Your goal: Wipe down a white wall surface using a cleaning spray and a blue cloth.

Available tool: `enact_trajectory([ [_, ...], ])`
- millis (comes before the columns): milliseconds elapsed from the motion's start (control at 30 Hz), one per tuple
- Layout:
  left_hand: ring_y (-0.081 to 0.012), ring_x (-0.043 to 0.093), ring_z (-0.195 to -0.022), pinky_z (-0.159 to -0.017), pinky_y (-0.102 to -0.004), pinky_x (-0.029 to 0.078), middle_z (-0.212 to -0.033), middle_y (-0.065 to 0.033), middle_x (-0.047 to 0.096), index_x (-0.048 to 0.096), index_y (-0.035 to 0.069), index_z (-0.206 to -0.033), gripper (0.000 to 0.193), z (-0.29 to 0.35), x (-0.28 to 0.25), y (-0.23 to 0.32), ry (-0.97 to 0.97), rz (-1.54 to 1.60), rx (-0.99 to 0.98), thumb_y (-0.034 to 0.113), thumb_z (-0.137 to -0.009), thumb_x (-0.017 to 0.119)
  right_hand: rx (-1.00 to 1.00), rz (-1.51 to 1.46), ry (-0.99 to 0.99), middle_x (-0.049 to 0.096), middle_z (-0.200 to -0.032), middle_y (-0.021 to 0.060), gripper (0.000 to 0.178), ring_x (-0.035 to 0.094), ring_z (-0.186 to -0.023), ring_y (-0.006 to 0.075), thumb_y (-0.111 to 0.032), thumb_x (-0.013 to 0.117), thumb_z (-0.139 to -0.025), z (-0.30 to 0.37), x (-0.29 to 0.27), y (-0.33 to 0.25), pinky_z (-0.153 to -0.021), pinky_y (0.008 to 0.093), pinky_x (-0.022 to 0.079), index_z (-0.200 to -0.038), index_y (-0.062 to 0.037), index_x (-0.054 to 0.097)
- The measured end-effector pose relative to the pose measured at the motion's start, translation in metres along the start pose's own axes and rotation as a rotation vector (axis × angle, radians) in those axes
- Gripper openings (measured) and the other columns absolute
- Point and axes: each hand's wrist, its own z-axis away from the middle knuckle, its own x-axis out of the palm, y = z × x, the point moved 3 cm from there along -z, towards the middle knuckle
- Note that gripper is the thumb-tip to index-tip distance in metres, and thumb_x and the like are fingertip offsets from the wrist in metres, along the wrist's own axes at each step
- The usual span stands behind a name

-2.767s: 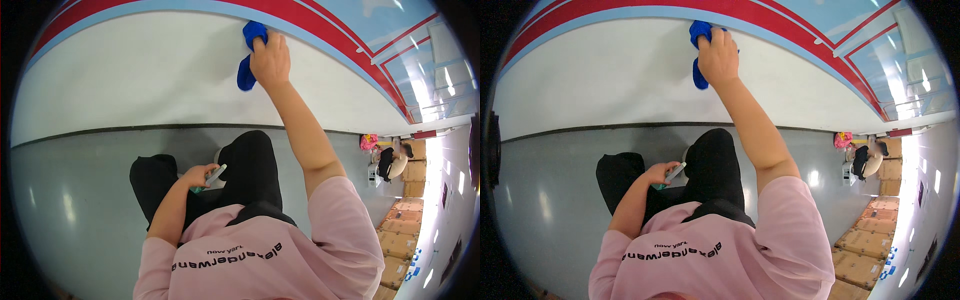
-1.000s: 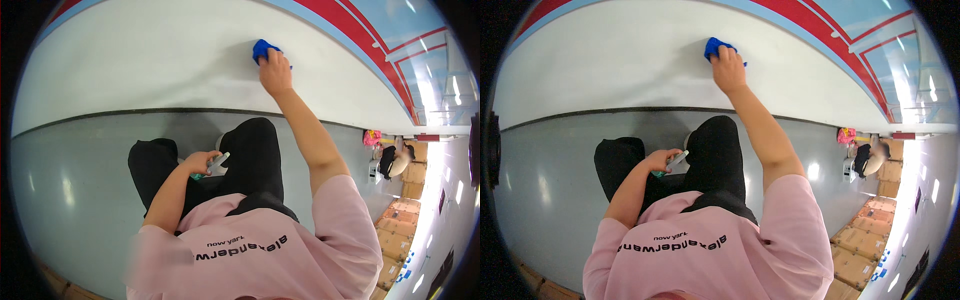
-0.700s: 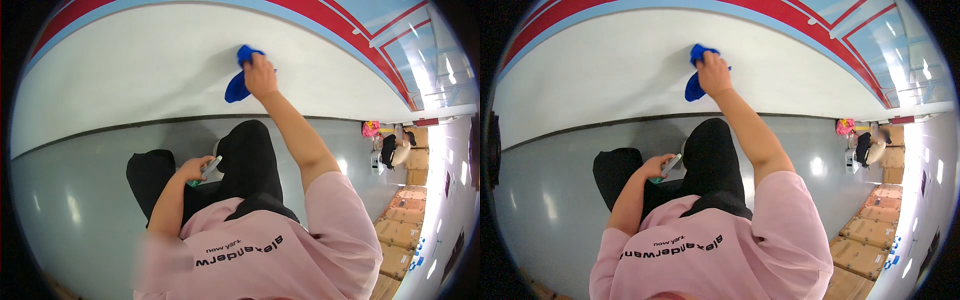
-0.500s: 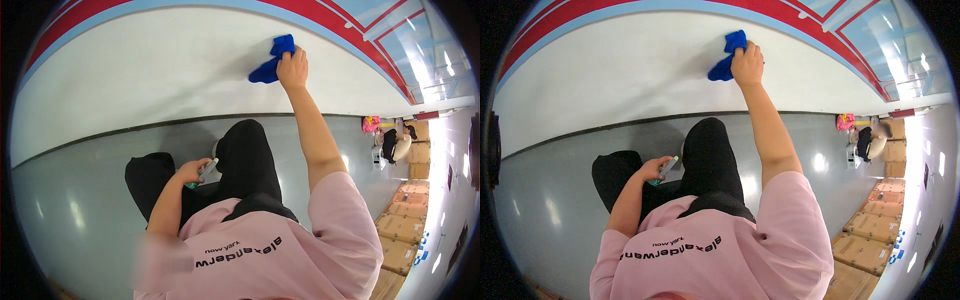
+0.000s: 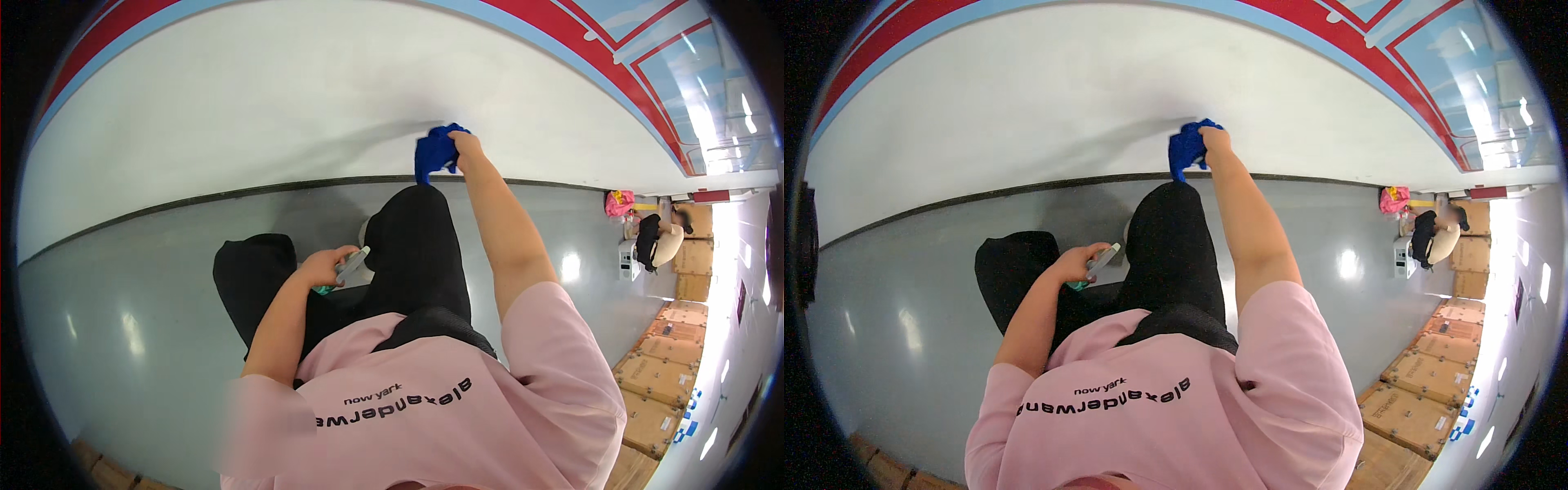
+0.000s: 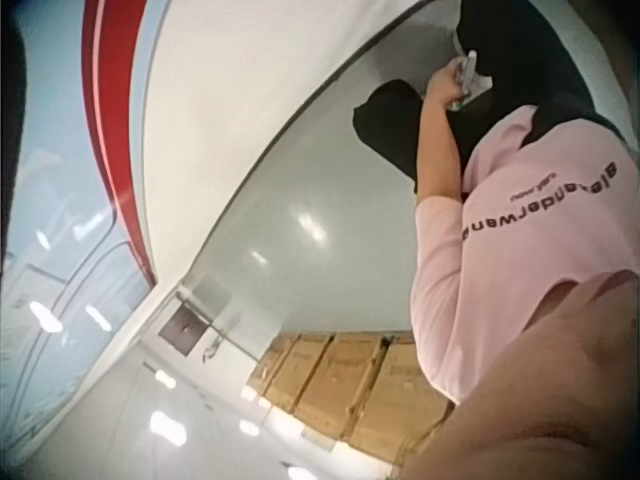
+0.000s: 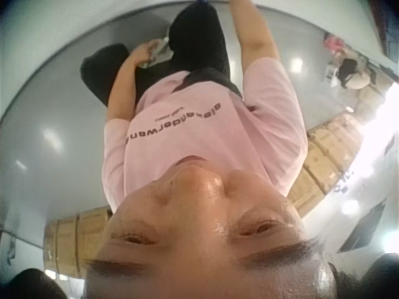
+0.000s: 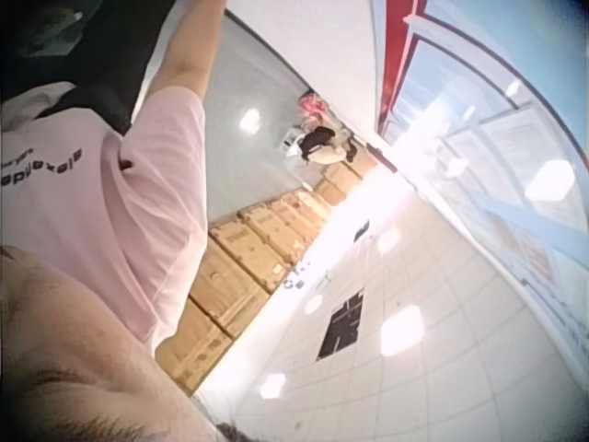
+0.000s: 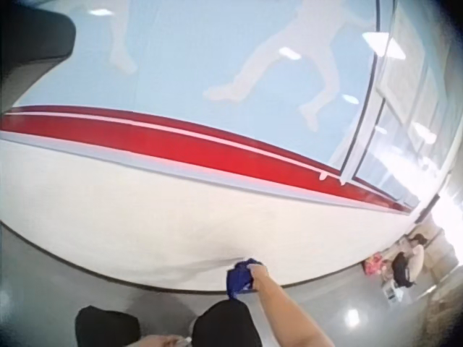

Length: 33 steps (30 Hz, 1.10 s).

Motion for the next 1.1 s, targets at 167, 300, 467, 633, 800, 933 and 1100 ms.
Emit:
enact_trajectory([
  [167, -0.0298, 0.058, -0.084, -0.074, -0.0371, 0.045, -0.086, -0.0087, 0.059, 0.041, 0.024, -0.124, 0.083, 0.009, 0.003, -0.013, -0.001, 0.029, -0.035, 0.003, -0.049, 0.070, -0.074, -0.276, -0.330, 0.060, -0.078, 0.0128, 0.026, 0.057, -0.063, 0.0198, -0.014, 0.062, -0.074, 0.072, 0.104, -0.026, -0.055, 0.0333, 0.045, -0.090, 0.0060, 0.057],
  [300, -0.0291, 0.059, -0.084, -0.074, -0.0370, 0.045, -0.087, -0.0073, 0.059, 0.041, 0.024, -0.124, 0.084, 0.016, -0.001, -0.016, -0.020, 0.029, -0.069, 0.003, -0.048, 0.070, -0.275, 0.054, -0.335, 0.059, -0.079, 0.0091, 0.022, 0.054, -0.068, 0.0177, -0.016, 0.055, -0.080, 0.115, 0.167, -0.048, -0.062, 0.0323, 0.044, -0.090, 0.0040, 0.057],
  [467, -0.0287, 0.058, -0.082, -0.072, -0.0371, 0.045, -0.085, -0.0053, 0.058, 0.043, 0.026, -0.120, 0.079, 0.012, -0.005, -0.009, 0.009, 0.022, -0.019, 0.007, -0.048, 0.071, -0.472, 0.284, -0.001, 0.057, -0.078, 0.0206, 0.035, 0.053, -0.073, 0.0294, -0.024, 0.045, -0.077, 0.061, 0.136, -0.035, -0.067, 0.0395, 0.042, -0.081, 0.0085, 0.057],
  [633, -0.0289, 0.058, -0.081, -0.070, -0.0378, 0.044, -0.083, -0.0038, 0.057, 0.045, 0.029, -0.116, 0.075, 0.010, -0.001, -0.008, 0.028, 0.076, 0.007, 0.010, -0.048, 0.072, -0.274, -0.017, 0.209, 0.057, -0.084, 0.0292, 0.043, 0.054, -0.085, 0.0430, -0.031, 0.043, -0.078, 0.058, 0.092, -0.027, -0.076, 0.0454, 0.041, -0.081, 0.0085, 0.059],
  [800, -0.0278, 0.058, -0.085, -0.076, -0.0369, 0.044, -0.087, -0.0058, 0.057, 0.043, 0.026, -0.121, 0.081, 0.011, -0.006, -0.002, -0.070, 0.034, -0.015, 0.005, -0.047, 0.069, -0.738, 0.667, 0.023, 0.057, -0.089, 0.0263, 0.038, 0.054, -0.085, 0.0412, -0.030, 0.043, -0.080, 0.105, 0.122, -0.067, -0.077, 0.0454, 0.041, -0.086, 0.0049, 0.057],
  [933, -0.0293, 0.058, -0.080, -0.069, -0.0382, 0.044, -0.082, -0.0034, 0.058, 0.044, 0.026, -0.116, 0.075, 0.009, -0.004, -0.007, -0.025, 0.030, 0.038, 0.011, -0.048, 0.072, -0.748, 0.644, -0.025, 0.057, -0.086, 0.0267, 0.035, 0.055, -0.084, 0.0416, -0.028, 0.045, -0.079, 0.113, 0.130, -0.078, -0.077, 0.0458, 0.042, -0.085, 0.0039, 0.058],
  [1100, -0.0290, 0.058, -0.081, -0.070, -0.0385, 0.044, -0.082, -0.0040, 0.058, 0.044, 0.027, -0.115, 0.074, 0.005, -0.006, -0.004, 0.031, 0.056, 0.045, 0.009, -0.048, 0.071, -0.665, 0.653, 0.101, 0.058, -0.084, 0.0269, 0.037, 0.055, -0.083, 0.0420, -0.029, 0.043, -0.078, 0.079, 0.111, -0.051, -0.077, 0.0458, 0.042, -0.082, 0.0044, 0.058],
])
